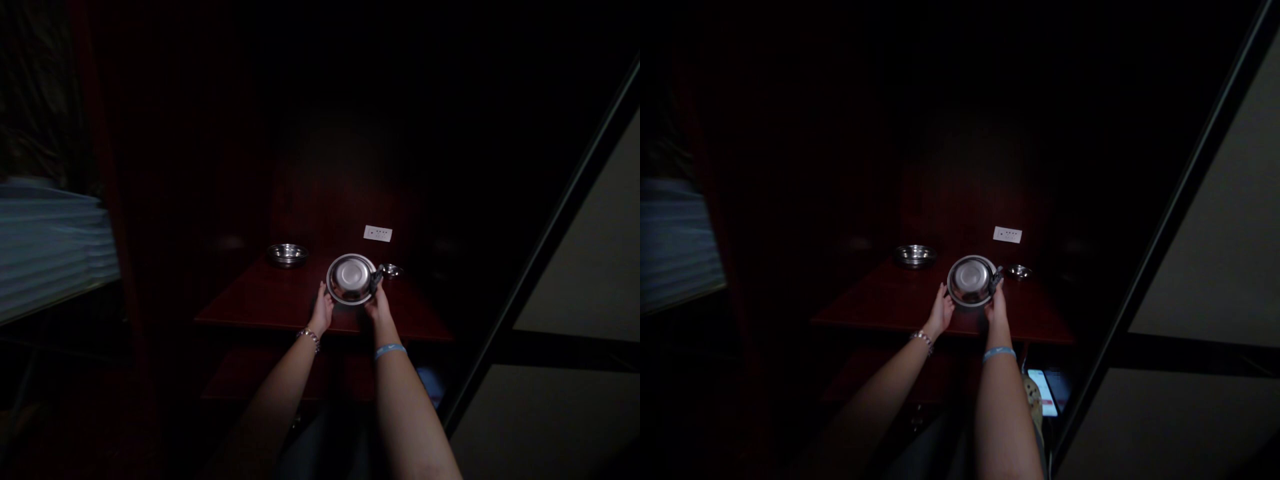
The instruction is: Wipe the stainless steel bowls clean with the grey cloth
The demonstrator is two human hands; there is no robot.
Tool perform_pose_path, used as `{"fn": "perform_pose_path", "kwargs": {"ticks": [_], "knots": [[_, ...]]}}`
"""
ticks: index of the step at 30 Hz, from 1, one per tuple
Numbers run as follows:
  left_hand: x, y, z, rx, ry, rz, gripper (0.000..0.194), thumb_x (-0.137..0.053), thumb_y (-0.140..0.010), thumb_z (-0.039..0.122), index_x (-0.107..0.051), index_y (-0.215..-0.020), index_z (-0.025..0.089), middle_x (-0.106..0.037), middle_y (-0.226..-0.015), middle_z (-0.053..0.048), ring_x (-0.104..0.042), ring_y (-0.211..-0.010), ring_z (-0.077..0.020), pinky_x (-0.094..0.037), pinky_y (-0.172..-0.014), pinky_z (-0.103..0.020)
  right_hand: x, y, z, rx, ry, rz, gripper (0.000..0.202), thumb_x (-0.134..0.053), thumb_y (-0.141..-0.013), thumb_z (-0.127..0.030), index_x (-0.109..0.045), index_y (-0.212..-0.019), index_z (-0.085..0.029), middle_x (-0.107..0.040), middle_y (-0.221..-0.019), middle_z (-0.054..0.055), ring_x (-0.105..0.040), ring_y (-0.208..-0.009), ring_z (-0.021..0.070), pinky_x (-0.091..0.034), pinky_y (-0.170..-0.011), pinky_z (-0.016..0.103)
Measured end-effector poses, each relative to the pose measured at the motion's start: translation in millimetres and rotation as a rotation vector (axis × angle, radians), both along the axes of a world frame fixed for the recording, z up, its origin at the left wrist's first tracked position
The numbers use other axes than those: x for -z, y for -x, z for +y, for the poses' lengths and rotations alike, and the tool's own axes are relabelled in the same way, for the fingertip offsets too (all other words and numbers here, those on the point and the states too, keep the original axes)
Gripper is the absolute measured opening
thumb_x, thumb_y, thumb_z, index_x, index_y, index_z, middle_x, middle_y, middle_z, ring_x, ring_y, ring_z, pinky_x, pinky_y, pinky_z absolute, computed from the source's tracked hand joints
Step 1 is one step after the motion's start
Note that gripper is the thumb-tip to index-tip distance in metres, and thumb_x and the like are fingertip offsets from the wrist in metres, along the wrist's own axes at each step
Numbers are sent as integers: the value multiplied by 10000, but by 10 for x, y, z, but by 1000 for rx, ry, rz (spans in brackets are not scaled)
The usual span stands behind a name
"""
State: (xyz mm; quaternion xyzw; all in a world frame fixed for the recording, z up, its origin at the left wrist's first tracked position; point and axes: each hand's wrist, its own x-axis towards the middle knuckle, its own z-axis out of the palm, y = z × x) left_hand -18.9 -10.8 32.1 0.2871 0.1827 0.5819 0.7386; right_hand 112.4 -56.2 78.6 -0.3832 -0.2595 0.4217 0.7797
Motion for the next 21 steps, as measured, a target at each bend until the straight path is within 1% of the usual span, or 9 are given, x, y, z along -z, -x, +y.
{"fn": "perform_pose_path", "kwargs": {"ticks": [3, 6, 9, 11, 14, 18, 21], "knots": [[19, -7, -7, -19, 2, 49, 349, -525, -988, 422, -710, -1120, 157, -773, -1027, -130, -694, -1088, -231, -430, -1113, -409, 0, 11, -1, -2, -23, -32, 433, -421, -983, -524, -674, -1207, -253, -738, -1174, 49, -669, -1152, 193, -552, -981, 334], [25, -34, -1, -62, -5, -1, 281, -528, -997, 351, -673, -1167, 181, -767, -1058, -102, -696, -1074, -202, -441, -1104, -408, -18, 36, 5, -35, 15, -15, 417, -442, -982, -518, -672, -1209, -254, -750, -1145, 42, -681, -1128, 195, -560, -967, 338], [19, -64, 25, -122, 9, -86, 267, -485, -1017, 307, -668, -1164, 178, -743, -1164, -101, -672, -1136, -187, -437, -1113, -384, -38, 56, 21, -71, 56, 1, 447, -455, -978, -526, -670, -1226, -223, -761, -1114, 58, -691, -1110, 206, -565, -965, 357], [17, -83, 49, -207, 32, -129, 261, -471, -1023, 283, -681, -1136, 177, -718, -1245, -90, -639, -1203, -176, -425, -1125, -349, -37, 57, 28, -93, 57, 2, 460, -472, -971, -530, -679, -1222, -203, -769, -1082, 66, -696, -1100, 208, -561, -975, 362], [21, -100, 78, -295, 56, -133, 243, -491, -1013, 261, -704, -1088, 171, -705, -1282, -81, -607, -1259, -177, -409, -1141, -331, -12, 32, 21, -100, 43, 4, 441, -540, -942, -531, -711, -1166, -192, -784, -1007, 65, -704, -1084, 211, -553, -990, 359], [13, -97, 67, -300, 66, -107, 237, -531, -996, 278, -728, -1051, 157, -738, -1213, -85, -621, -1243, -193, -404, -1149, -353, 16, -29, -9, -137, 59, 28, 412, -611, -904, -532, -747, -1050, -172, -790, -903, 68, -713, -1062, 216, -549, -994, 352], [-10, -91, 34, -286, 73, -120, 239, -558, -982, 290, -731, -1073, 152, -737, -1219, -93, -630, -1230, -201, -414, -1139, -352, 1, -50, -24, -156, 74, 53, 389, -615, -908, -520, -748, -990, -164, -787, -860, 68, -717, -1053, 217, -552, -988, 359]]}}
